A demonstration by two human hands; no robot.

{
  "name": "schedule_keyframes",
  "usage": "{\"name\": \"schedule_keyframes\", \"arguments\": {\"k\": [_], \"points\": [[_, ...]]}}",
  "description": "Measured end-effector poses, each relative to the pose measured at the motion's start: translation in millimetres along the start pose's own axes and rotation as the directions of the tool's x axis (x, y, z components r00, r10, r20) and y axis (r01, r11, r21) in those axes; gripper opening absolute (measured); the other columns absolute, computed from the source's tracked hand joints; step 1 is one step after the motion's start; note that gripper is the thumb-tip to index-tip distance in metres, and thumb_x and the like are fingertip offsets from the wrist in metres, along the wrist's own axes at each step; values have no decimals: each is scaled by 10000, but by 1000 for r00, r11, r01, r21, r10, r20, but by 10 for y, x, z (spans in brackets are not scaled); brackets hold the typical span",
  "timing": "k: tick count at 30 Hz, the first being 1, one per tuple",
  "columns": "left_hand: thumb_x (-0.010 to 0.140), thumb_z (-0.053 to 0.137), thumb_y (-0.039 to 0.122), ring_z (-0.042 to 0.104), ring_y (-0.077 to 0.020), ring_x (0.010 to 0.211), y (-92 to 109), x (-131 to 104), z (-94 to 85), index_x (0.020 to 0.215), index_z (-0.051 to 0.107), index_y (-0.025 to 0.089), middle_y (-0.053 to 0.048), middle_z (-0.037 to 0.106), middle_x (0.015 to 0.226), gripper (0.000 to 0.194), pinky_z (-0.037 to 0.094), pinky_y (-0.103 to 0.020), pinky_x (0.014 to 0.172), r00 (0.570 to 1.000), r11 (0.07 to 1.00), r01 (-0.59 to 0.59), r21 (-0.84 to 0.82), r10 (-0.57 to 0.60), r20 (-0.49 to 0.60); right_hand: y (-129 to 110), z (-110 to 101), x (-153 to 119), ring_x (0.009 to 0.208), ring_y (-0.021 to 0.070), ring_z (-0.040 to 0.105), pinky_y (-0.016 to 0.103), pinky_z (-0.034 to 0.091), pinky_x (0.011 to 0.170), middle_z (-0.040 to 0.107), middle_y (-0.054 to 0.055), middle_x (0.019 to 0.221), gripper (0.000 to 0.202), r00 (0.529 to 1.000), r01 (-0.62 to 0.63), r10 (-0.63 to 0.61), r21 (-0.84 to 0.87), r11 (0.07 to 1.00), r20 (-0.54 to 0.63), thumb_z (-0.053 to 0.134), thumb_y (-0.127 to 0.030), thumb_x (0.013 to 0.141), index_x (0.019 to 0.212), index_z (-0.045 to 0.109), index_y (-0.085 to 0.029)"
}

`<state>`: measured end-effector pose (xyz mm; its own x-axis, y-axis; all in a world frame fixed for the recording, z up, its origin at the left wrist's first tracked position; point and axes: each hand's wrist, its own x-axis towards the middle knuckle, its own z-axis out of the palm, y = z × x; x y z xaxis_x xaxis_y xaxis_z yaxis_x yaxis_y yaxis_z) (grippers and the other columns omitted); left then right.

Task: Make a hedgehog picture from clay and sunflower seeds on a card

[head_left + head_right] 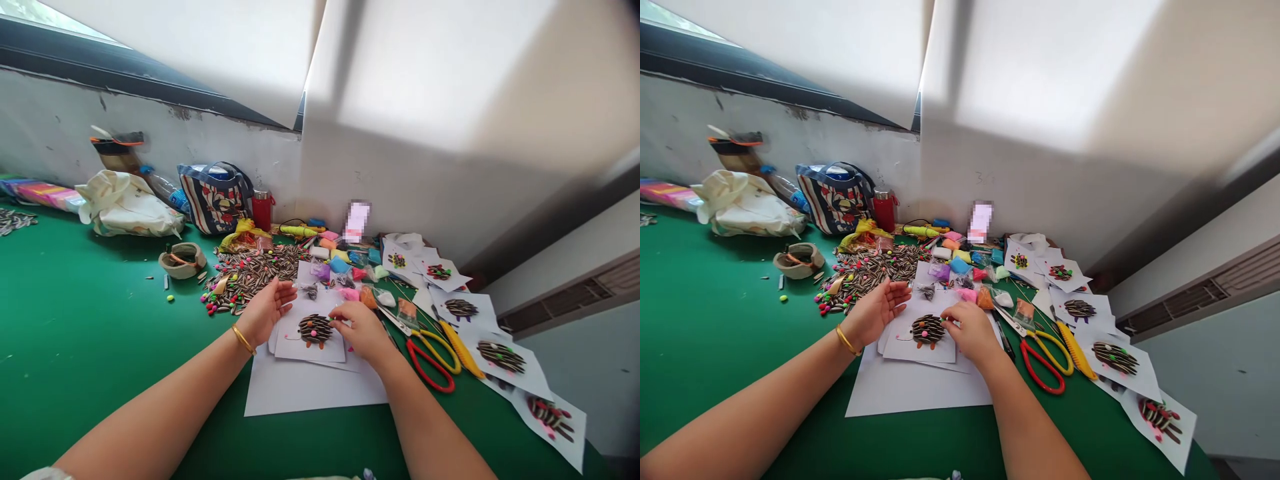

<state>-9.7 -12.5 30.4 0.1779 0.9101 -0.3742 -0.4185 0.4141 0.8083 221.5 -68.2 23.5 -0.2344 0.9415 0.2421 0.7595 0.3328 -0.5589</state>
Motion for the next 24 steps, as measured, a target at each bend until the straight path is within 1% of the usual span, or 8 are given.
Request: {"name": "schedule_keyframes", "arguments": {"k": [3,5,9,13,16,24], "points": [[918,495,458,628,-206,1002,-41,20,-9,928,669,137,-124,678,1035,365,490,-314,847,1000,1000,12,-9,-12,-12,-47,-28,-19,818,181,594,293,417,723,685,11,850,118,994,-43,53,-105,993,97,652,-188,806,893,710,-243],[919,499,452,631,-203,988,-56,24,-7,913,672,134,-123,681,1006,362,494,-314,848,1000,1000,14,-4,-14,-16,-65,-36,-29,813,175,597,278,406,701,689,6,862,121,989,-66,83,-134,989,119,651,-181,800,888,703,-246],[933,475,436,638,-197,959,-63,37,-1,890,669,131,-124,684,976,364,496,-319,851,999,1000,20,11,-20,-34,-90,-27,-32,817,169,591,265,393,689,688,1,860,110,987,-78,97,-145,986,129,644,-182,805,881,692,-246],[929,486,428,641,-196,942,-65,43,2,887,666,134,-125,687,963,348,497,-321,848,999,1000,15,23,-14,-42,-120,-6,-23,843,176,576,272,390,722,676,8,835,85,991,-22,40,-143,989,127,668,-176,800,858,693,-234],[923,499,422,639,-200,954,-75,42,1,896,665,135,-129,688,968,332,495,-322,855,999,999,10,35,-9,-38,-130,12,-15,838,175,565,271,388,717,662,8,808,81,992,2,15,-140,990,122,680,-172,799,855,692,-230],[911,517,436,641,-202,954,-91,52,-5,894,670,139,-134,691,974,334,493,-326,865,1000,999,1,44,0,-26,-138,50,-6,849,176,572,280,404,742,669,15,848,113,992,1,13,-108,994,124,684,-132,793,870,686,-215]]}}
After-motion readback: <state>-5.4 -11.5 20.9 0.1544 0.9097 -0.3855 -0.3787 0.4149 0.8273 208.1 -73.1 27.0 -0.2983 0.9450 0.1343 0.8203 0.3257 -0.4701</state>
